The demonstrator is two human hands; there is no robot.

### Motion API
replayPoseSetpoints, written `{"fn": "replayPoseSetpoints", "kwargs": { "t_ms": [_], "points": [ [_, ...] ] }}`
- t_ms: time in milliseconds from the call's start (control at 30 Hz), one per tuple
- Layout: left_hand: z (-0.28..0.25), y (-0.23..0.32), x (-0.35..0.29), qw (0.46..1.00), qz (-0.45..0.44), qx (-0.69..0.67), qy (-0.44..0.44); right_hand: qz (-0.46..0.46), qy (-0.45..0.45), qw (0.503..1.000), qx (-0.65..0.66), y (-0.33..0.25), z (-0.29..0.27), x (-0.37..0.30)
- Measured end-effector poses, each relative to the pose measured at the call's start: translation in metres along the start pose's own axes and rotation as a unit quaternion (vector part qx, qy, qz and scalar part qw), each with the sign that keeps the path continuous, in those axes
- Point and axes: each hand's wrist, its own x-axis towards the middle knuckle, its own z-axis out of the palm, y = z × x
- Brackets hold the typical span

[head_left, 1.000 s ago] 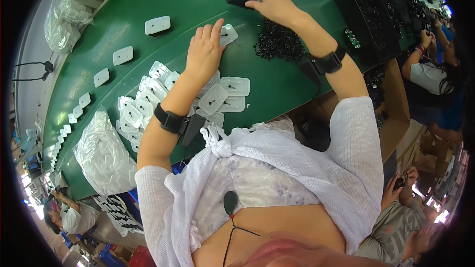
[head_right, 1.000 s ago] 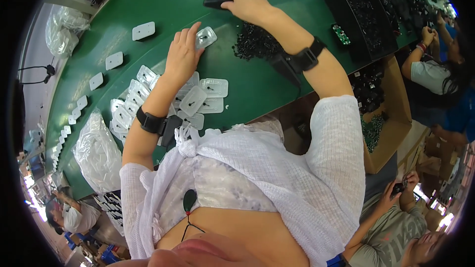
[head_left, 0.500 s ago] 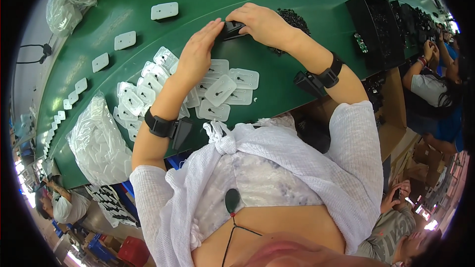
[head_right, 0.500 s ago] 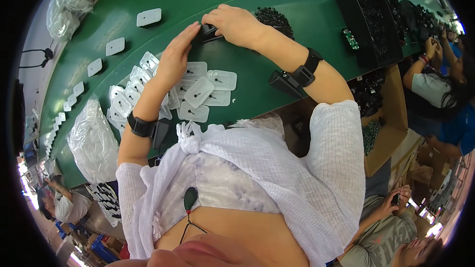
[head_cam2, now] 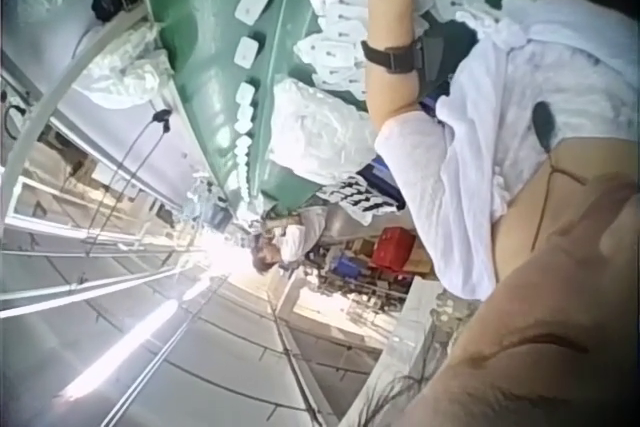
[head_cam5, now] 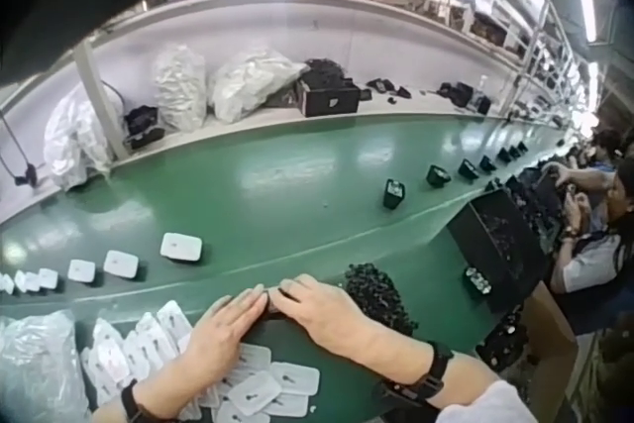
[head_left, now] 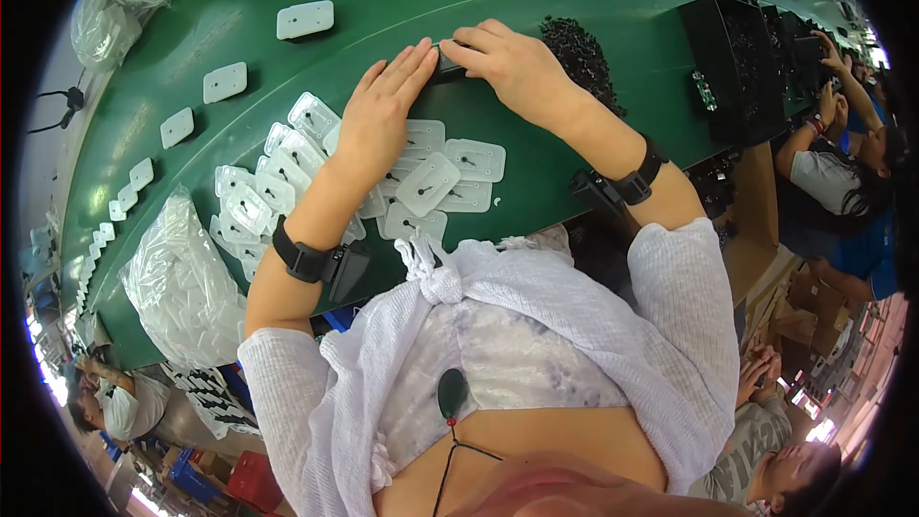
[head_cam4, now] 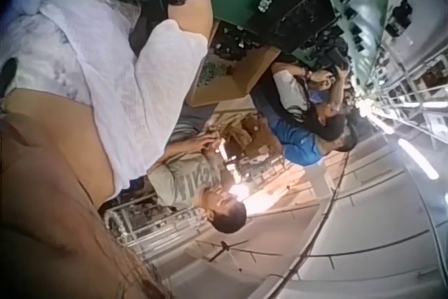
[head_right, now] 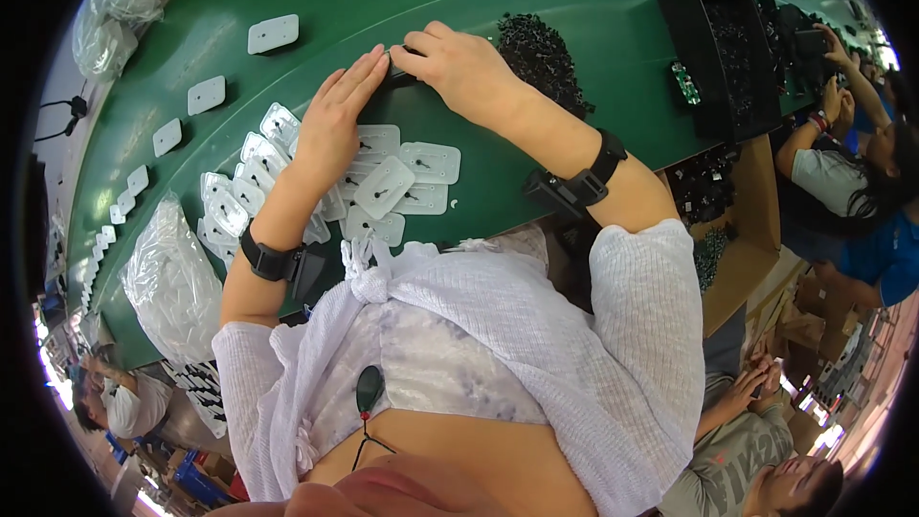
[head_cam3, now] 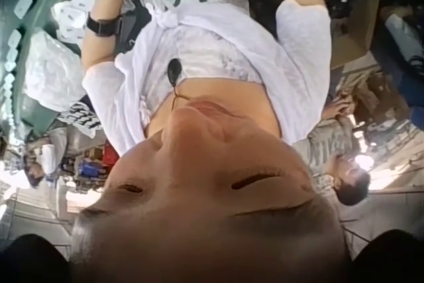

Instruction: The person picks up a circuit board from a blue bin, fits it into a black plastic housing, and then presses a white plastic cover onto the housing. The assembled unit is then placed onto the green assembly line, and the process is repeated.

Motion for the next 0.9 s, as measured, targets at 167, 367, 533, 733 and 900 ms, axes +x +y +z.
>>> {"fn": "replayPoseSetpoints", "kwargs": {
  "t_ms": [167, 367, 533, 733, 900],
  "points": [
    [0.000, -0.001, 0.005, 1.000, 0.007, 0.016, -0.013, 0.029, 0.020, 0.999, 0.006, 0.000, 0.001, -0.003],
    [0.007, -0.003, 0.008, 0.998, 0.029, 0.059, 0.012, 0.042, 0.032, 0.997, 0.048, 0.003, 0.001, 0.001],
    [0.014, 0.011, 0.036, 0.991, -0.069, 0.116, -0.017, 0.089, -0.070, 0.978, 0.178, 0.037, -0.013, 0.032],
    [0.001, -0.003, 0.043, 0.937, -0.252, -0.242, 0.010, 0.217, -0.010, 0.807, 0.549, 0.028, -0.020, 0.029],
    [-0.012, 0.017, 0.038, 0.850, -0.282, -0.445, 0.009, 0.213, 0.021, 0.825, 0.523, 0.006, -0.023, 0.019]
  ]
}}
